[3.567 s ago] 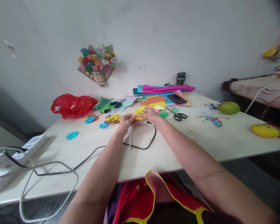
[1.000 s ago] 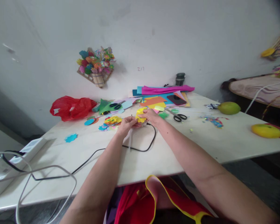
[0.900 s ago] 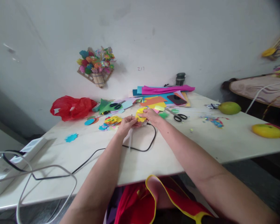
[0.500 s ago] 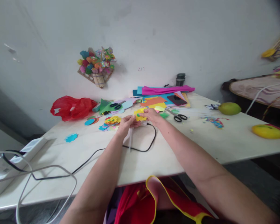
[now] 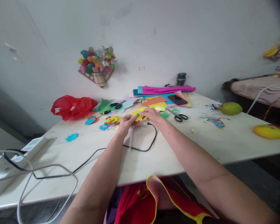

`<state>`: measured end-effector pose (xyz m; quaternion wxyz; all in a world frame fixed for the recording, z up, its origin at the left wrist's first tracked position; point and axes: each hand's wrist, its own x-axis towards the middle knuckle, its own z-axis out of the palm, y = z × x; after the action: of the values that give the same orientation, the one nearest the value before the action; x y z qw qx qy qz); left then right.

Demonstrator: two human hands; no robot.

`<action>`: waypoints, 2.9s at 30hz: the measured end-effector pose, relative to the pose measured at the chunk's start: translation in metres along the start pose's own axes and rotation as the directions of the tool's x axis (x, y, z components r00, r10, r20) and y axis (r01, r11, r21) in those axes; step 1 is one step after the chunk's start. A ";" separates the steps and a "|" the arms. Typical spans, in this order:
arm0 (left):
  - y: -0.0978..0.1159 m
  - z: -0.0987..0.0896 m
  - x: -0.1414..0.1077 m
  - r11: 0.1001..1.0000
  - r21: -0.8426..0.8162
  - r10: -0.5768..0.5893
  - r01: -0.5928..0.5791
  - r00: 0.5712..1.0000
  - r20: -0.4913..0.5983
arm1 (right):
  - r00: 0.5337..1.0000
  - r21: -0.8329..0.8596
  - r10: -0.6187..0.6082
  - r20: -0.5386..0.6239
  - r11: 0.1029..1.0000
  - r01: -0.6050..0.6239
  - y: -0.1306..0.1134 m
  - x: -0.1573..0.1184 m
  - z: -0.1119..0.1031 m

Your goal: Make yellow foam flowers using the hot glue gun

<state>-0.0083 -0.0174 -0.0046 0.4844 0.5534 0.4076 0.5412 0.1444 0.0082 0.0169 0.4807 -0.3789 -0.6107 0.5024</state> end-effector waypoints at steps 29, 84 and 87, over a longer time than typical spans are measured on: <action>-0.005 -0.001 0.006 0.994 0.023 0.107 -0.105 0.977 -0.182 | 0.997 -0.034 0.049 0.055 0.998 -0.047 0.017 0.007 0.004; -0.007 0.003 0.007 0.986 0.119 0.129 -0.113 0.983 -0.133 | 0.999 -0.145 -0.038 0.019 0.989 0.040 0.019 0.009 0.004; -0.006 0.003 0.007 0.988 0.109 0.127 -0.113 0.984 -0.126 | 0.999 -0.148 -0.029 0.030 0.988 0.034 0.019 0.010 0.003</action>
<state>-0.0045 -0.0097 -0.0090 0.3939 0.5638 0.4319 0.5835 0.1392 0.0206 0.0000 0.4504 -0.3969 -0.6590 0.4531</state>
